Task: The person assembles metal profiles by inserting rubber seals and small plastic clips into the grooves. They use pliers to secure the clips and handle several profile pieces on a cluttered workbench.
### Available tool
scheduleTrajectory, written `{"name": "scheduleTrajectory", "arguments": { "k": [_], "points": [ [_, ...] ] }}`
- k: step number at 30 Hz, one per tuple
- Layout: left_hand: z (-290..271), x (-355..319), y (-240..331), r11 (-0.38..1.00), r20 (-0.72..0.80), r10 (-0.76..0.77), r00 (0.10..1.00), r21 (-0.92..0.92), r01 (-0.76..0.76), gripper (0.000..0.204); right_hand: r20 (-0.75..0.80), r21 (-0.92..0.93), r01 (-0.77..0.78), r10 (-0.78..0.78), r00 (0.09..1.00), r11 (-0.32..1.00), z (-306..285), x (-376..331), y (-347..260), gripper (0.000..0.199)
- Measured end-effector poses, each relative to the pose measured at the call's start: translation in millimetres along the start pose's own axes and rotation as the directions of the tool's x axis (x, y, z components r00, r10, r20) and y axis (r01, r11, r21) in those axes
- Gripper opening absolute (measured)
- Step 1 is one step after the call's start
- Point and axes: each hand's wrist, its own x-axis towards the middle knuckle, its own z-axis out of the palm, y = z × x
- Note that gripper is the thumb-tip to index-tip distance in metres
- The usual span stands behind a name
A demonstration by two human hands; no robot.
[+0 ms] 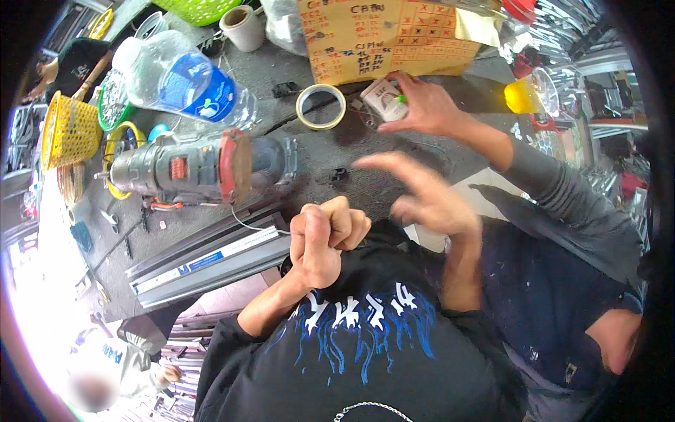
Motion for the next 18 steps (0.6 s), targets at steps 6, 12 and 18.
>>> {"name": "scheduleTrajectory", "arguments": {
  "k": [6,12,18],
  "points": [
    [-11,-15,11,0.993,-0.115,0.041,0.993,0.112,-0.028,0.072,0.054,0.388,-0.121,0.108,0.993,0.914,36,9,-7,0.022],
    [-30,-26,4,0.998,-0.119,-0.049,0.992,-0.056,0.042,0.063,0.068,0.179,-0.001,-0.011,0.998,0.984,22,-5,-9,0.039],
    [-14,-21,13,0.993,-0.231,0.058,0.971,0.111,-0.033,0.061,-0.109,0.281,0.145,-0.118,0.987,0.949,77,8,-25,0.031]
  ]
}}
